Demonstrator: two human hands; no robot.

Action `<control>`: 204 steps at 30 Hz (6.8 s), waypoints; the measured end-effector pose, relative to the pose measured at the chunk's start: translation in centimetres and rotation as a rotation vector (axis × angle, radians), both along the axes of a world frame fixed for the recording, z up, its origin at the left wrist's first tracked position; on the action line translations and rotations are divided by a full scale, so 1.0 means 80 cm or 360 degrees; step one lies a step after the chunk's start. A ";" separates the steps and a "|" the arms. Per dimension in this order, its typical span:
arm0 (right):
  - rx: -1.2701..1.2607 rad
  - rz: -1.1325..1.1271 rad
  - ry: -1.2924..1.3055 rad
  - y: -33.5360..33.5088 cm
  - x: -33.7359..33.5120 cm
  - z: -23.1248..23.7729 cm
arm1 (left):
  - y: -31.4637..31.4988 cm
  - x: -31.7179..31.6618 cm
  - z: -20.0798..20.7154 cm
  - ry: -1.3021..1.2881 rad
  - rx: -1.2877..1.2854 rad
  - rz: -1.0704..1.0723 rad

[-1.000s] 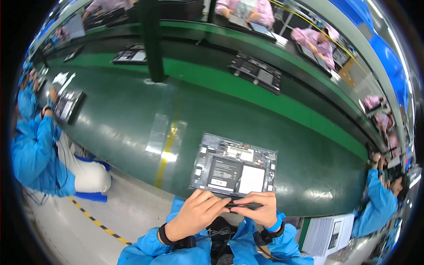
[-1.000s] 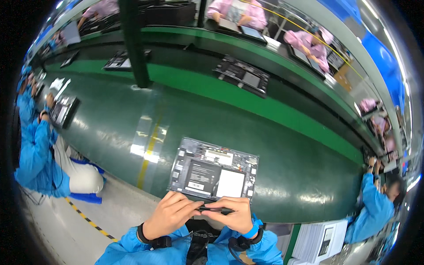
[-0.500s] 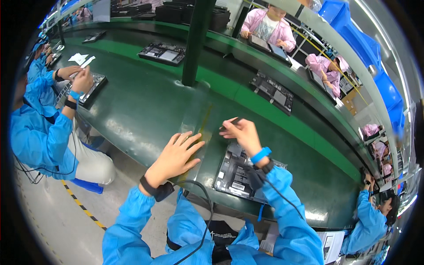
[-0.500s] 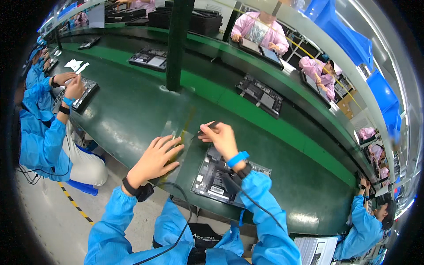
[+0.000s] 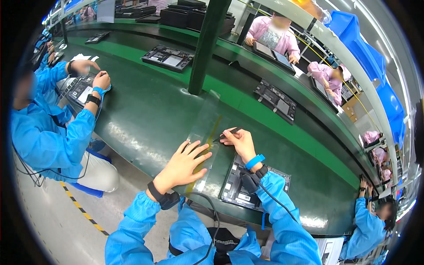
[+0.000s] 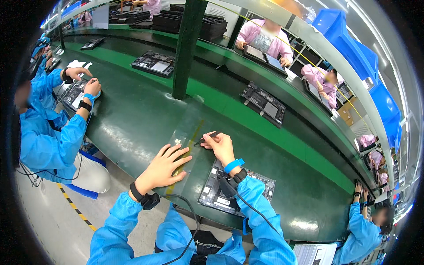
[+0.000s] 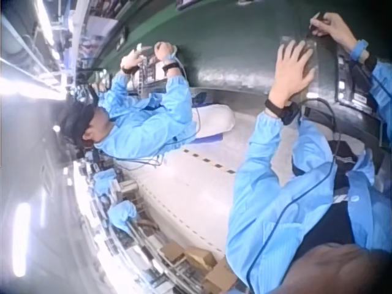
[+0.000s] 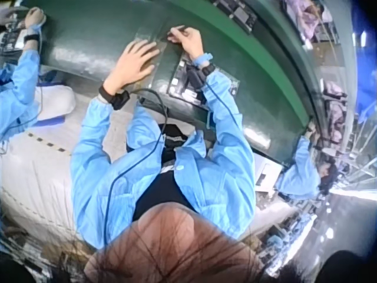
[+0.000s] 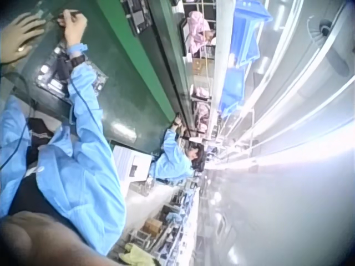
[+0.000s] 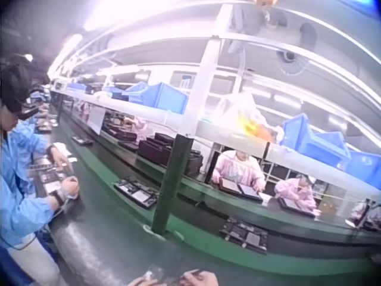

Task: Assembling a tablet device on a factory conveyor belt, specifically connecting battery and internal components.

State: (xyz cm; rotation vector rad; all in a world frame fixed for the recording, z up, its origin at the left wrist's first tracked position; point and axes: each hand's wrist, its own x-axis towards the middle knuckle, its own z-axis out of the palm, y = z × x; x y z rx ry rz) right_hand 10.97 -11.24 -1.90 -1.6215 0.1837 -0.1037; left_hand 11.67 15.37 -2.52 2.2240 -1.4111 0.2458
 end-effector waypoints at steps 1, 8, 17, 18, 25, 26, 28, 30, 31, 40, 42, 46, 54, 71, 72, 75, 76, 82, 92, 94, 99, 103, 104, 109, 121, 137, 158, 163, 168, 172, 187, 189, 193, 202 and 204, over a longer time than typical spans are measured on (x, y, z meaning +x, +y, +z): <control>-0.0031 -0.0022 0.0025 -0.001 0.000 0.000 | 0.000 0.000 0.000 0.0001 -0.0007 0.0000; -0.0080 0.0089 -0.0054 -0.002 0.004 -0.005 | -0.001 0.001 0.000 0.0019 -0.0013 0.0003; -0.0027 0.0026 -0.0047 0.002 0.004 -0.005 | -0.001 0.001 -0.001 0.0024 -0.0023 -0.0006; 0.0003 -0.0008 -0.0013 0.006 0.003 0.000 | -0.002 0.001 0.000 0.0025 -0.0019 -0.0002; 0.0062 -0.0128 -0.0037 0.022 -0.011 0.016 | 0.002 -0.005 0.002 0.0011 -0.0006 0.0000; 0.0065 -0.0138 -0.0040 0.023 -0.014 0.021 | 0.002 -0.006 0.002 0.0008 -0.0003 -0.0009; 0.0101 -0.0217 -0.0104 0.018 -0.022 0.036 | -0.001 -0.006 0.002 0.0014 0.0008 -0.0019; 0.0104 -0.0328 -0.0188 0.007 -0.041 0.058 | -0.004 -0.005 0.004 0.0014 0.0017 -0.0040; 0.0099 -0.0432 -0.0227 0.004 -0.060 0.076 | -0.005 -0.003 0.004 0.0018 0.0018 -0.0048; -0.0054 -0.1479 -0.0392 0.003 -0.335 0.128 | 0.004 -0.010 0.067 -0.0111 0.0016 -0.0054; -0.0003 -0.1699 -0.0370 0.008 -0.360 0.106 | -0.009 -0.015 0.087 -0.0100 0.0012 -0.0133; 0.0169 -0.1897 -0.0220 0.033 -0.357 0.071 | -0.078 -0.045 0.100 0.0164 -0.0016 -0.0945; 0.0285 -0.1959 -0.0197 0.035 -0.324 0.023 | -0.169 -0.066 0.047 -0.0114 0.0139 -0.1340; 0.0177 -0.1971 -0.0264 0.037 -0.311 0.015 | -0.177 -0.064 0.037 -0.0071 0.0202 -0.1390; 0.0178 -0.1970 -0.0261 0.038 -0.311 0.015 | -0.177 -0.064 0.038 -0.0073 0.0199 -0.1387; 0.0116 -0.1947 -0.0216 0.039 -0.311 0.017 | -0.176 -0.065 0.038 -0.0074 0.0190 -0.1384; 0.0100 -0.1957 -0.0203 0.039 -0.310 0.018 | -0.176 -0.065 0.038 -0.0075 0.0183 -0.1384; 0.0085 -0.1954 -0.0194 0.038 -0.310 0.016 | -0.177 -0.064 0.036 -0.0067 0.0166 -0.1385; 0.0107 -0.1960 -0.0240 0.039 -0.312 0.016 | -0.177 -0.064 0.037 -0.0077 0.0162 -0.1385; 0.0101 -0.1961 -0.0219 0.039 -0.312 0.017 | -0.178 -0.064 0.035 -0.0077 0.0161 -0.1388; 0.0083 -0.1934 -0.0225 0.027 -0.322 0.017 | -0.178 -0.065 0.035 -0.0079 0.0159 -0.1383; 0.0112 -0.1621 -0.0213 0.026 -0.330 0.027 | -0.178 -0.065 0.036 -0.0079 0.0167 -0.1375; 0.0070 -0.1578 -0.0222 0.028 -0.331 0.028 | -0.178 -0.065 0.036 -0.0077 0.0166 -0.1379; -0.0345 -0.1765 -0.0295 0.030 -0.355 0.025 | -0.179 -0.063 0.033 0.0029 0.0176 -0.1340; -0.0315 -0.1784 -0.0373 -0.007 -0.406 0.052 | -0.196 -0.077 0.058 -0.0101 0.0450 -0.1286; 0.0071 -0.1591 -0.0417 -0.050 -0.404 0.020 | -0.183 -0.106 0.077 0.0034 0.0684 -0.0821; 0.0144 -0.1600 -0.0301 -0.051 -0.400 0.011 | -0.194 -0.104 0.071 0.0171 0.0567 -0.0828; 0.0139 -0.1626 -0.0302 -0.052 -0.403 0.011 | -0.192 -0.109 0.073 0.0235 0.0574 -0.0907; 0.0104 -0.1625 -0.0297 -0.053 -0.407 0.012 | -0.178 -0.121 0.075 0.0227 0.0572 -0.0886; 0.0106 -0.1639 -0.0290 -0.053 -0.411 0.016 | -0.162 -0.125 0.078 0.0175 0.0497 -0.0727; -0.0305 -0.1494 -0.0171 -0.065 -0.402 0.050 | -0.004 -0.136 0.059 0.0020 0.0010 0.0340; -0.0251 -0.1394 -0.0018 -0.064 -0.379 0.081 | 0.017 -0.133 0.061 0.0081 -0.0014 0.0396; -0.0227 -0.0446 -0.0059 -0.006 -0.339 0.112 | 0.010 -0.163 0.095 0.0317 -0.0106 0.0101; -0.0177 0.0136 -0.0004 0.105 -0.278 0.102 | 0.026 -0.184 0.071 0.0544 -0.0475 -0.0025; -0.0293 0.0172 -0.0084 0.102 -0.266 0.093 | 0.029 -0.176 0.066 0.0556 -0.0471 -0.0053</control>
